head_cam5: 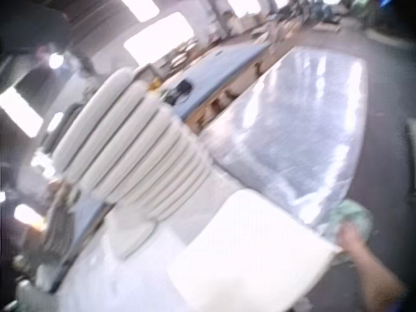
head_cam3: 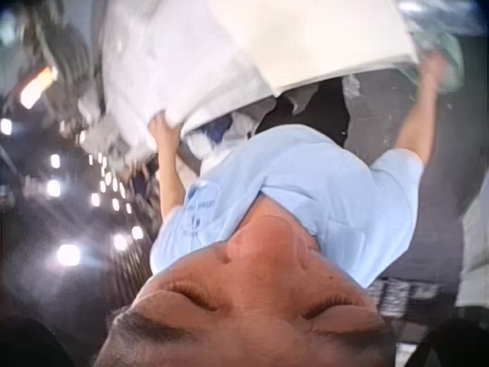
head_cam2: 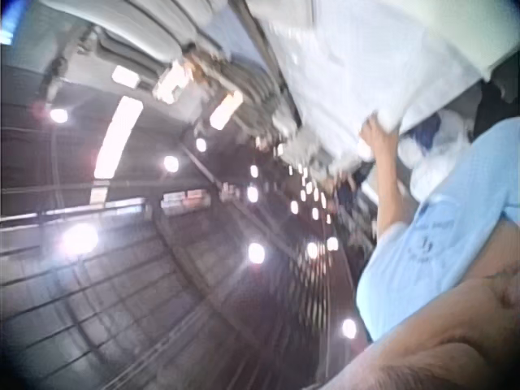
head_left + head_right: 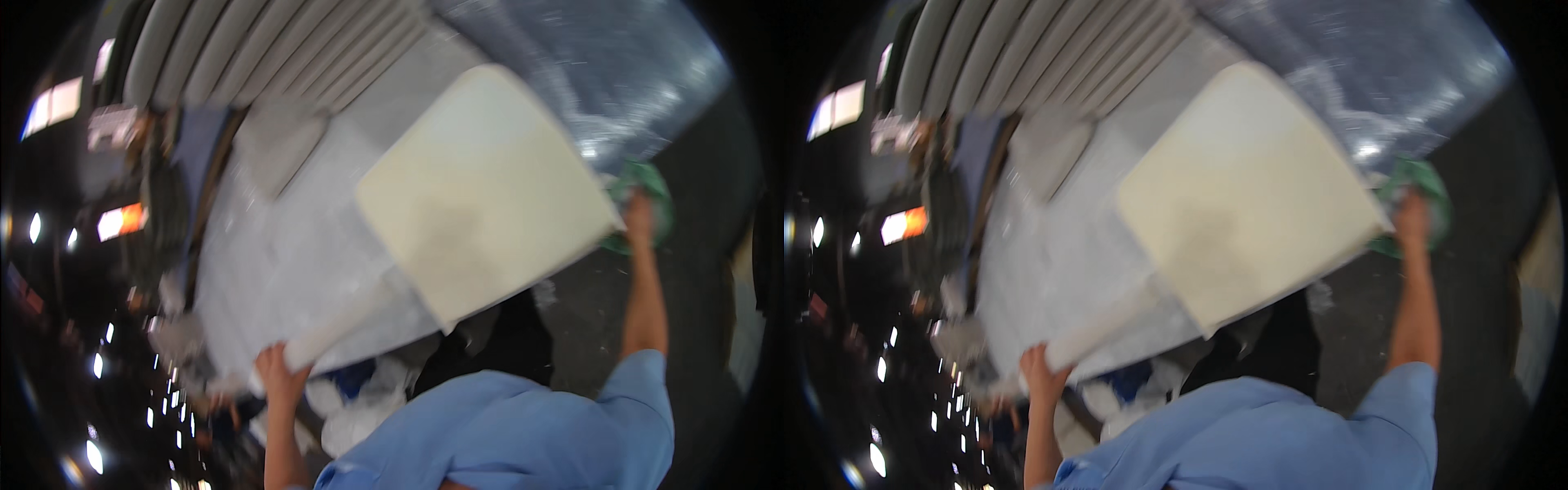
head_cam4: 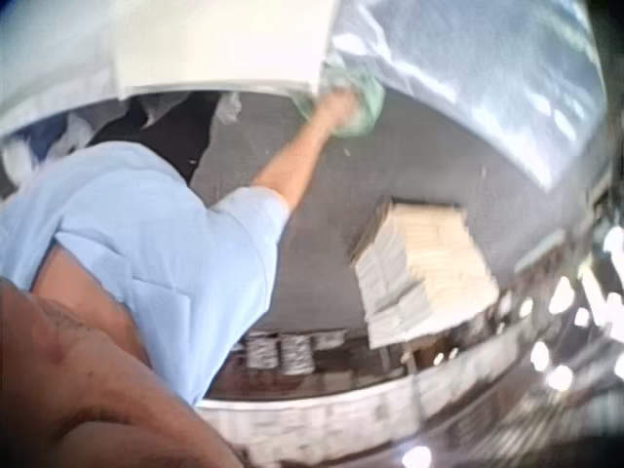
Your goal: The person wraps rectangular foam blocks in thin white plastic film on a worktable. They smooth the film over each block, fold the edges, and place the wrapped blocks into a large plastic bag. The person repeats this process for multiple blocks.
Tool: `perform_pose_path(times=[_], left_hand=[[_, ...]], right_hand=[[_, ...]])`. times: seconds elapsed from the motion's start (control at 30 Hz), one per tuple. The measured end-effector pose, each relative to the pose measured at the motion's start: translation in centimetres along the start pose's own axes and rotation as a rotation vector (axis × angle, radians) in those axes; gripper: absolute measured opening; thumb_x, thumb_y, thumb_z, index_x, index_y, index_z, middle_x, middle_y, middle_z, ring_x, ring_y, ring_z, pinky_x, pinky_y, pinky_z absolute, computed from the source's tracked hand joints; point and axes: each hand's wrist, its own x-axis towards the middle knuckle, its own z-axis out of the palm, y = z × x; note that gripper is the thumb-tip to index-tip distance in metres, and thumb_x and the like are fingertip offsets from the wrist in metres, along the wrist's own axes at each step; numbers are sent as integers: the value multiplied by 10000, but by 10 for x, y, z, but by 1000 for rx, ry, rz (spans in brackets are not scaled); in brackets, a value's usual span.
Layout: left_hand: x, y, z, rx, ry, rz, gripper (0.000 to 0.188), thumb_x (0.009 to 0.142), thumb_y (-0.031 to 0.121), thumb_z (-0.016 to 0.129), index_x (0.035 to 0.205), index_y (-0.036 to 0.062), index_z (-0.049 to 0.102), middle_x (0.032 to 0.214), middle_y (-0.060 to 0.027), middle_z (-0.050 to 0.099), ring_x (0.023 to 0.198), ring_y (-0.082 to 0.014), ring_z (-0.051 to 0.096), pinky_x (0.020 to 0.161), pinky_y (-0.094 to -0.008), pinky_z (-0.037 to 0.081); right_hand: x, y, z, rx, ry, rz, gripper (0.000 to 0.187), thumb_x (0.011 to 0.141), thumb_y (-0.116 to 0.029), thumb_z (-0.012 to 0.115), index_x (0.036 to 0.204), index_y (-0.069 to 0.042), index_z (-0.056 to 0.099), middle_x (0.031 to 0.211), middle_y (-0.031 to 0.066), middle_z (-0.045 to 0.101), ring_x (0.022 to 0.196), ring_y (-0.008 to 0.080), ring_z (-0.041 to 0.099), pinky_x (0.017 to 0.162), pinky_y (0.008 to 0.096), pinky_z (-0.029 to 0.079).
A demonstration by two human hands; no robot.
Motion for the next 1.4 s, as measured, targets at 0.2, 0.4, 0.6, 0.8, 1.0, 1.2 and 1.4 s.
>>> perform_pose_path(times=[0.2,0.4,0.6,0.8,1.0,1.2,1.4], left_hand=[[10,11,13,-18,-155,-145,807,596,218,951,1304,111,581,1257,-130,592,1249,-371,535,1134,-609,330],[7,10,-4,-6,-92,-73,645,640,152,899,1220,103,620,1143,-118,631,1141,-351,568,1102,-553,365],[-23,-24,17,-28,61,1,473,658,100,852,1084,82,648,1021,-121,626,1000,-359,579,935,-480,423],[-47,-106,6,-191,90,60,391,656,80,826,1009,80,658,953,-129,638,942,-379,594,894,-472,442],[-119,-250,-49,-679,203,5,358,705,55,823,1026,38,665,978,-96,669,926,-278,648,873,-388,488],[-176,-342,0,-1203,366,-38,527,680,-2,858,1169,37,667,1156,-66,669,1057,-192,642,945,-357,516],[-169,-367,150,-1376,266,-150,706,686,36,893,1335,40,616,1342,-127,630,1314,-289,555,1111,-420,445]], right_hand=[[140,45,26,-226,-201,-131,479,946,-235,528,1383,-54,602,1328,320,610,1267,479,564,1051,517,458],[80,24,-6,247,-128,232,471,990,-322,531,1379,-74,626,1348,261,636,1300,423,571,1084,447,446],[-8,-64,-99,-5,372,-2,417,1018,-311,590,1376,-106,647,1383,184,630,1323,353,569,1084,425,451],[-157,-294,-97,887,29,-304,494,936,-40,699,1419,-37,596,1308,94,665,1191,188,614,1035,347,484],[-303,-490,-71,918,-747,-751,1135,706,-211,935,1615,-89,266,1450,119,530,1354,278,495,1159,427,363],[-366,-591,-121,1145,-744,-807,912,723,-196,927,1484,-65,440,1406,132,582,1333,279,539,1140,397,393],[-400,-602,-123,1005,-511,-949,563,774,-78,846,1278,-43,598,1228,89,674,1187,203,635,1066,370,465]])
